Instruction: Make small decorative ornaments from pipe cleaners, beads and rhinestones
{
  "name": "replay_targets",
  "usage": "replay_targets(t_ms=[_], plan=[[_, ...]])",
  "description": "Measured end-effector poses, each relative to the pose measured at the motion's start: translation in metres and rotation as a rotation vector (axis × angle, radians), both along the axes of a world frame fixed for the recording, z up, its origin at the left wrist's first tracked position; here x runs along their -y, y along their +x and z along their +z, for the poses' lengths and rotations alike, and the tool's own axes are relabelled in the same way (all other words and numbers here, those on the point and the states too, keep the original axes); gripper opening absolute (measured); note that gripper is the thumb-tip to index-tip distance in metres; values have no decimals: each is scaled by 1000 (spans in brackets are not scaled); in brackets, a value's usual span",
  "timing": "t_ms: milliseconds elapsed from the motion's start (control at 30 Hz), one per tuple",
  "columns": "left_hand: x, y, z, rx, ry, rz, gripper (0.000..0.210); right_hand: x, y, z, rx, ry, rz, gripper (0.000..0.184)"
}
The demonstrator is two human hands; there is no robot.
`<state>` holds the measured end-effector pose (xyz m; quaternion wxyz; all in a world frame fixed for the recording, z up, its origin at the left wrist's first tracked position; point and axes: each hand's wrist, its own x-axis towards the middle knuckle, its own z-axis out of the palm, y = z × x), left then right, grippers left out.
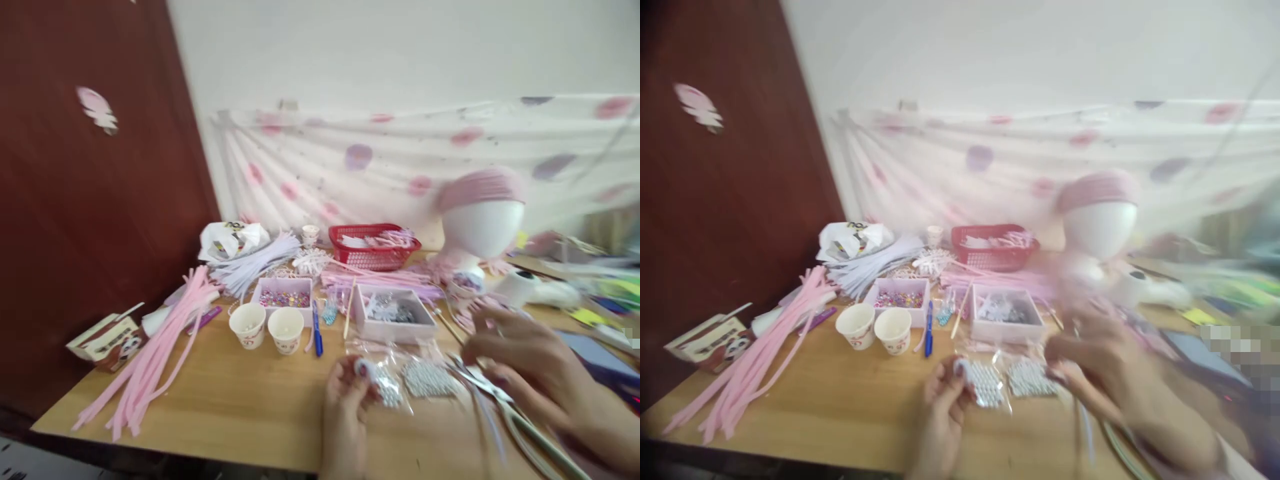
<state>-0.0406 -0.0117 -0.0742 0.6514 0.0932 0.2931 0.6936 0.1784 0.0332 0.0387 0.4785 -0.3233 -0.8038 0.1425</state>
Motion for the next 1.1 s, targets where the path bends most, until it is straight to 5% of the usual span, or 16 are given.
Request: replay_targets(t_ms=[100,200,300,333,467,533,700,800,1000,1100], plan=[[2,-5,6,40,7,10,41,-1,-21,48,546,311,-76,50],[3,-8,7,62,-5,-37,38,-11,-30,83,566,486,-282,66],[3,-9,7,84,-4,-52,35,-33,-39,107,478,540,-398,45],[2,-10,7,90,-5,-51,35,-44,-44,113,421,528,-438,33],[1,-13,5,101,-16,-62,32,-100,-76,133,288,329,-230,64],[3,-12,0,115,-14,-88,33,-132,-98,138,307,205,-185,61],[9,-17,-10,140,3,-175,31,-189,-141,130,836,124,-215,19],[-16,-59,6,-27,28,-153,18,-208,-164,118,955,148,-165,21],[-100,-228,69,-149,133,262,28,-267,-260,92,913,161,17,28],[-127,-278,73,-194,125,379,15,-287,-325,69,913,108,143,29]])
